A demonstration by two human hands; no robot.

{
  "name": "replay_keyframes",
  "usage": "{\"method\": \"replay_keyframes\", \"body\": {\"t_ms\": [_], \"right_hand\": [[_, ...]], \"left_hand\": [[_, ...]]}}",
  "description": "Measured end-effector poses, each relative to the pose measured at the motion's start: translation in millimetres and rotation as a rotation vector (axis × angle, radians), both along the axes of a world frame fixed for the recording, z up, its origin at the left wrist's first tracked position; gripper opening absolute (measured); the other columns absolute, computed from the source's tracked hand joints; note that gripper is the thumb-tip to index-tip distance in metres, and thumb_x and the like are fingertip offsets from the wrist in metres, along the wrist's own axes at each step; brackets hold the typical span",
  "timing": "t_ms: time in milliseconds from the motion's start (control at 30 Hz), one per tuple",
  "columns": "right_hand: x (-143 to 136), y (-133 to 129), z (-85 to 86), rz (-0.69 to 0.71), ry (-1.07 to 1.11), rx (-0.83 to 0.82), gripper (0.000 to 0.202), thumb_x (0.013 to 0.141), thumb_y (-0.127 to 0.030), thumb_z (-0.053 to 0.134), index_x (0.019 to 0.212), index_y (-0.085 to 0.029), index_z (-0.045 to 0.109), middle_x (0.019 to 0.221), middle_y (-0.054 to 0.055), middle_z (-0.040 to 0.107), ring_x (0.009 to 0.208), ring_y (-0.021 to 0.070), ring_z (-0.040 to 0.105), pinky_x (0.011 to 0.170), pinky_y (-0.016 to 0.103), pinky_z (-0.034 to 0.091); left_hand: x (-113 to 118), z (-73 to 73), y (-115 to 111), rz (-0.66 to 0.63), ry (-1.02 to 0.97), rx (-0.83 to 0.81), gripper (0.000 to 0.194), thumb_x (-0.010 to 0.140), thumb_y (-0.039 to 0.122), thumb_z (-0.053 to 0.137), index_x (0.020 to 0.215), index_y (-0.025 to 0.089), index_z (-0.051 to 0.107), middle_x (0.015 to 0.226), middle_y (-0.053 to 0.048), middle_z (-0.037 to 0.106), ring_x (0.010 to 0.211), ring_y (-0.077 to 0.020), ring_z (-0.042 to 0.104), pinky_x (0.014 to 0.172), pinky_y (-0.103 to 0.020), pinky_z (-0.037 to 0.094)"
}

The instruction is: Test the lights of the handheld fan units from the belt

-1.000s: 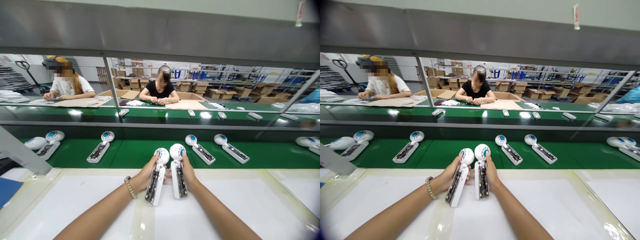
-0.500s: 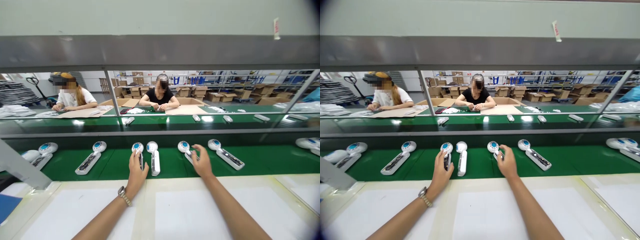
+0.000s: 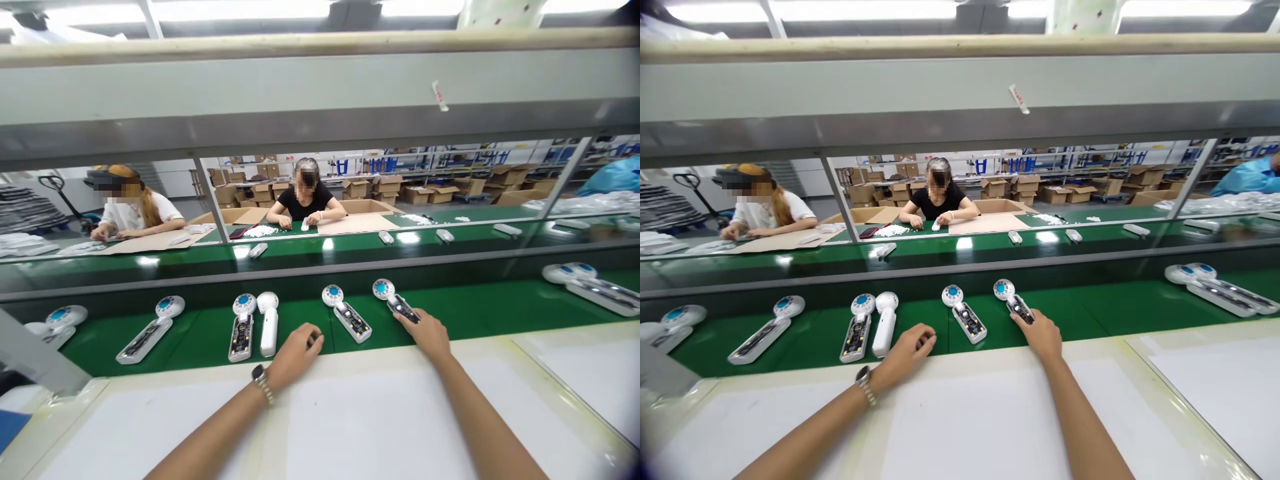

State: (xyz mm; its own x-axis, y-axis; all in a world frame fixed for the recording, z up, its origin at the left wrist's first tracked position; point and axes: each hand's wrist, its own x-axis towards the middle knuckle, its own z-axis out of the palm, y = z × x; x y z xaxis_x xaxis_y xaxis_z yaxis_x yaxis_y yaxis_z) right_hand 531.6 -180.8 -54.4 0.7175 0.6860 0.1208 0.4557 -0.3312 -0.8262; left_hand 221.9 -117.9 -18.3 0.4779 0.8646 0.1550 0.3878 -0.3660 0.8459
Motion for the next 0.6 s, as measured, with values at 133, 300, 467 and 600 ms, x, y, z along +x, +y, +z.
{"method": "replay_keyframes", "body": {"t_ms": [133,300,467,600], "right_hand": [[-26.1,-1.1,5.2,0.02,0.254,0.124,0.037,0.058,-0.055,0.067,0.053,-0.019,0.058,0.05,0.006,0.055,0.065,0.032,0.059,0.063,0.042,0.042],[-72.0,-6.2,6.8,0.172,0.692,0.426,0.042,0.069,-0.058,0.057,0.082,-0.019,0.057,0.077,0.005,0.065,0.066,0.0214,0.063,0.062,0.036,0.052],[-99.1,-14.3,10.5,0.355,0.976,0.535,0.05,0.058,-0.037,0.077,0.099,-0.021,0.052,0.091,0.003,0.067,0.075,0.0201,0.067,0.071,0.036,0.056],[-108.5,-19.1,14.7,0.409,1.069,0.528,0.049,0.06,-0.033,0.076,0.102,-0.023,0.051,0.09,0.002,0.067,0.066,0.0205,0.066,0.053,0.034,0.057]], "left_hand": [[58.4,1.6,22.0,0.118,0.016,-0.133,0.029,0.063,0.044,0.069,0.064,0.018,0.055,0.071,-0.007,0.059,0.091,-0.0304,0.055,0.077,-0.032,0.038],[112.0,7.9,46.4,0.112,-0.005,-0.334,0.02,0.08,0.031,0.058,0.087,0.013,0.058,0.094,-0.006,0.06,0.091,-0.0202,0.056,0.079,-0.036,0.044],[102.3,21.0,38.6,-0.059,-0.099,-0.574,0.024,0.077,0.024,0.061,0.096,0.012,0.052,0.084,-0.005,0.061,0.068,-0.016,0.061,0.062,-0.033,0.052],[49.3,22.9,8.9,-0.178,-0.273,-0.635,0.045,0.064,0.015,0.069,0.1,0.02,0.043,0.086,-0.002,0.061,0.064,-0.0146,0.063,0.065,-0.033,0.052]]}}
